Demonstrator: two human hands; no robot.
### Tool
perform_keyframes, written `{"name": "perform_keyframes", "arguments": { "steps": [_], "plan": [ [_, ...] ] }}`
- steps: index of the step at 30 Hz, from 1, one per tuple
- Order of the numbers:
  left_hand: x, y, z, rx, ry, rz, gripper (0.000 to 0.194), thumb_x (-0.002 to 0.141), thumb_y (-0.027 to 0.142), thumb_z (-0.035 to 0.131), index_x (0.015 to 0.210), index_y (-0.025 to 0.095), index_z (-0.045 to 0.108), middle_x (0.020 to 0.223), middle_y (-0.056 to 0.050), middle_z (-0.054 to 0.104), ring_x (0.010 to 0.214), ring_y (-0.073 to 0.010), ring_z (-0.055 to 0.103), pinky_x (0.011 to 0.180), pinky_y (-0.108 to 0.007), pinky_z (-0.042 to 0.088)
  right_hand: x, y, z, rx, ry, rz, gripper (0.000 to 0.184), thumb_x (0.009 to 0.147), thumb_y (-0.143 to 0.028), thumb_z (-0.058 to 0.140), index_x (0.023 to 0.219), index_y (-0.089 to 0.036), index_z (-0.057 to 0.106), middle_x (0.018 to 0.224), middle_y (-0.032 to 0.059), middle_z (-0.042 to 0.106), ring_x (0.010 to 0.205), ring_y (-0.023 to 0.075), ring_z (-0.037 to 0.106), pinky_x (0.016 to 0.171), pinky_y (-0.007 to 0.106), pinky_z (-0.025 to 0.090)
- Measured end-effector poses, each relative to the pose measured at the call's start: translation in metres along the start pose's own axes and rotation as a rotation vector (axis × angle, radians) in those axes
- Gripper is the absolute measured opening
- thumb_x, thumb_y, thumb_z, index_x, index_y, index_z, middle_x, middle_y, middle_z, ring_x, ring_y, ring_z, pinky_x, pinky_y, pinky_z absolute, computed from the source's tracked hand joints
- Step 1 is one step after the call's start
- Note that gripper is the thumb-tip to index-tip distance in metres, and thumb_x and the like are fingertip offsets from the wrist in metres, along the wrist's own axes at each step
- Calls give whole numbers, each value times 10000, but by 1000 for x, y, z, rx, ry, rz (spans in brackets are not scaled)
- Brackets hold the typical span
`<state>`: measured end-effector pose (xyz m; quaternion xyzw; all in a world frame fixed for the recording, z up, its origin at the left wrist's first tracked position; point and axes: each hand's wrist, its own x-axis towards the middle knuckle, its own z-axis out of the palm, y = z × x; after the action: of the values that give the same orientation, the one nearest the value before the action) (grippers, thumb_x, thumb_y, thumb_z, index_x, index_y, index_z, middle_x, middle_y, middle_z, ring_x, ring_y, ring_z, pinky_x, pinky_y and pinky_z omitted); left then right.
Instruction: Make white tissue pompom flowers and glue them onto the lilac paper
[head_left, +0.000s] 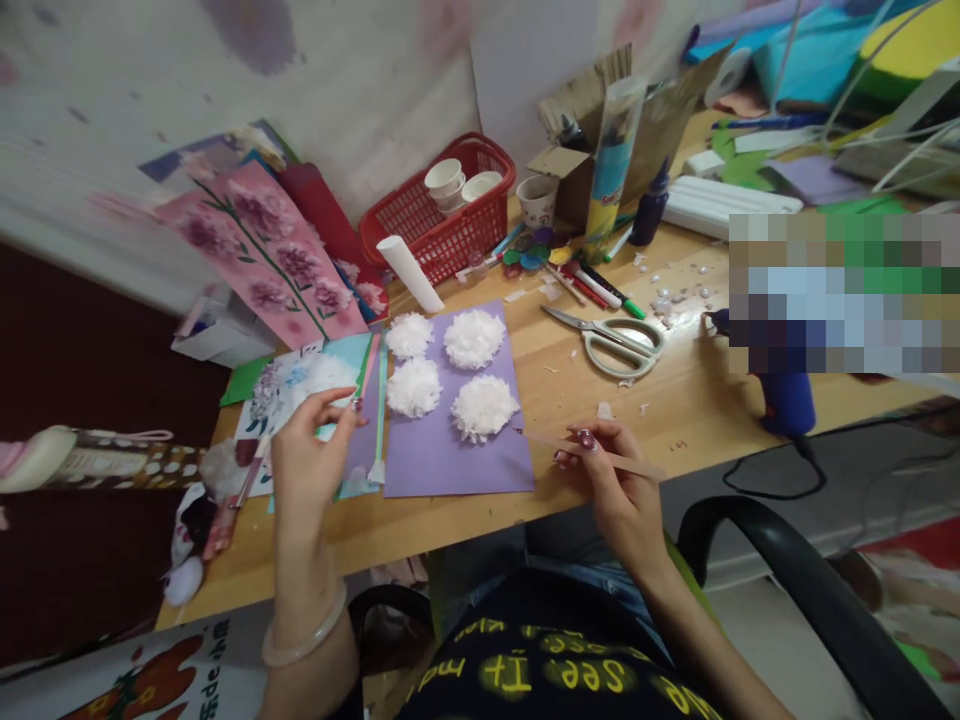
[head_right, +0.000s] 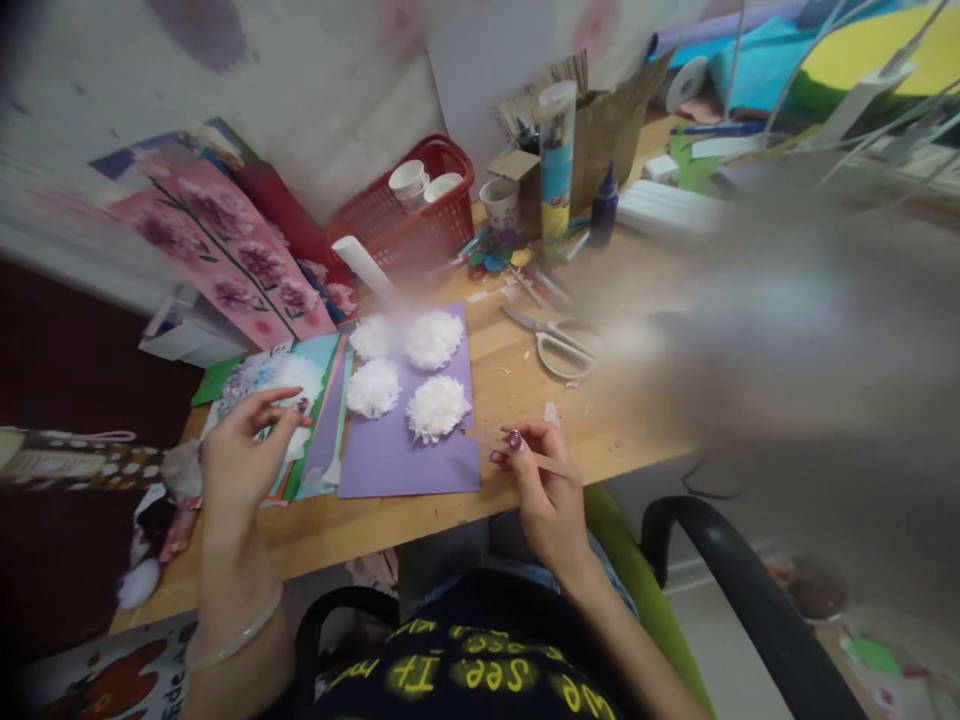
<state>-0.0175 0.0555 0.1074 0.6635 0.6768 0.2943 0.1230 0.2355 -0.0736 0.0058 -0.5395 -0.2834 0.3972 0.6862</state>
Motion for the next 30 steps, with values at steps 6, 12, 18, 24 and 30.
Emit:
{"name": "perform_keyframes", "arguments": {
  "steps": [6, 12, 18, 24, 30],
  "plan": [
    [-16, -60, -29, 97, 274, -233, 319, 829, 442, 553, 652, 185, 621, 482, 4, 570, 518, -181, 581, 522, -275, 464, 1, -5, 4, 13, 90, 21, 252, 846, -482, 715, 902, -240, 677, 849, 19, 666, 640, 152, 625, 647, 304, 538],
    [-7, -104, -14, 43, 118, -237, 214, 747, 332, 605, 882, 181, 676, 863, -76, 705, 806, -230, 650, 672, -309, 535, 4, -8, 13, -19, 174, -10, 234, 815, -446, 748, 854, -227, 677, 796, 13, 675, 624, 156, 622, 610, 292, 508],
    [2, -114, -7, -20, 46, -358, 209, 624, 374, 712, 695, 181, 676, 832, -89, 684, 791, -261, 651, 550, -310, 546, 1, -14, 19, -24, 157, -48, 235, 804, -424, 762, 856, -210, 678, 755, -1, 671, 633, 147, 621, 632, 278, 487],
    [-5, -115, -17, -301, -50, -459, 346, 633, 447, 666, 839, 171, 637, 823, -67, 692, 746, -249, 692, 435, -311, 569, 0, -12, 21, -66, 144, -43, 229, 835, -419, 740, 881, -205, 673, 763, -2, 657, 656, 150, 616, 638, 284, 478],
    [-8, -102, -21, -600, -74, -507, 616, 488, 282, 809, 1049, 169, 582, 888, -39, 661, 663, -183, 652, 353, -256, 531, 1, -11, 20, -115, 92, -86, 211, 858, -410, 718, 897, -208, 672, 778, -2, 650, 653, 148, 615, 650, 291, 472]
  ]
}}
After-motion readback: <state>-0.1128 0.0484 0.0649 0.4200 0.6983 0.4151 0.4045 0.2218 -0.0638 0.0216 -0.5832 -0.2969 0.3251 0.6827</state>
